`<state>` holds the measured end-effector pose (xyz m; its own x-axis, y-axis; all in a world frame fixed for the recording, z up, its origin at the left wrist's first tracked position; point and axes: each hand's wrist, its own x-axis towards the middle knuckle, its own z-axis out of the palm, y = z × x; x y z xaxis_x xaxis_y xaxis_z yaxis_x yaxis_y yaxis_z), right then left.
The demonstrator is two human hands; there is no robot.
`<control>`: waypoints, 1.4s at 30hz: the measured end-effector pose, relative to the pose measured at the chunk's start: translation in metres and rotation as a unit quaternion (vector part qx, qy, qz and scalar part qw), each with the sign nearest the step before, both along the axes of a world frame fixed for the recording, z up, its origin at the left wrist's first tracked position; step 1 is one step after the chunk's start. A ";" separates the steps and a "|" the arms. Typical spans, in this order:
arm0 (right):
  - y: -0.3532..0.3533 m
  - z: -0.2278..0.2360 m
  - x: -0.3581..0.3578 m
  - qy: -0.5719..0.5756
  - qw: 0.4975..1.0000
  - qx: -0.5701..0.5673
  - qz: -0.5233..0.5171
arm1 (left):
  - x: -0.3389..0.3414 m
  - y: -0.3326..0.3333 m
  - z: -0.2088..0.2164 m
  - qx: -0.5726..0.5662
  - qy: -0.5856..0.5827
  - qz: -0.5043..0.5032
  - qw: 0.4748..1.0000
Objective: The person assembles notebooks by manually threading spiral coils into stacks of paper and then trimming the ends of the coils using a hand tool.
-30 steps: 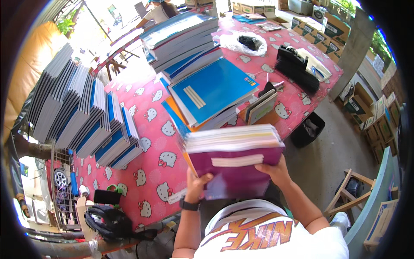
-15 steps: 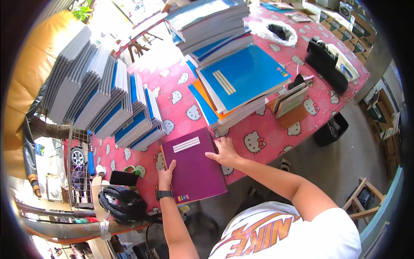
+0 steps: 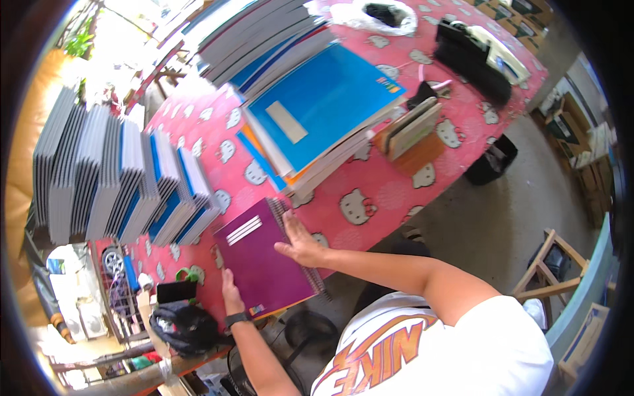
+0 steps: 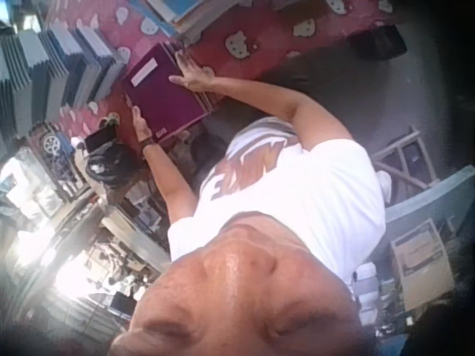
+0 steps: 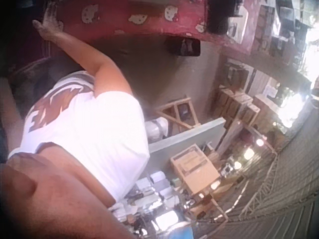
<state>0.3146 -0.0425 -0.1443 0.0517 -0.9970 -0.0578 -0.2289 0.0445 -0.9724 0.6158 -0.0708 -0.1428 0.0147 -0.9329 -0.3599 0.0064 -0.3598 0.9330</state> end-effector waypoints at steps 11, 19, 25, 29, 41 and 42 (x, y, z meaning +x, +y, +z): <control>-0.014 0.051 -0.474 0.263 0.922 -0.146 -0.243 | -0.110 0.152 0.044 -0.012 -0.292 0.334 0.896; -0.095 -0.001 -0.523 0.662 0.734 -0.125 -0.089 | -0.164 0.157 0.021 -0.041 -0.204 0.399 0.893; -0.076 0.001 -0.524 0.616 0.755 -0.190 -0.117 | -0.107 0.126 -0.016 -0.035 -0.416 0.368 0.830; -0.093 -0.007 -0.541 0.557 0.820 -0.124 -0.048 | -0.099 0.133 -0.010 -0.071 -0.366 0.424 0.825; -0.002 0.127 -0.418 -0.329 0.941 -0.084 0.015 | -0.246 0.146 0.076 0.115 -0.630 0.055 0.766; 0.003 0.117 -0.378 -0.342 0.937 -0.026 0.073 | -0.244 0.149 0.076 0.119 -0.611 0.057 0.780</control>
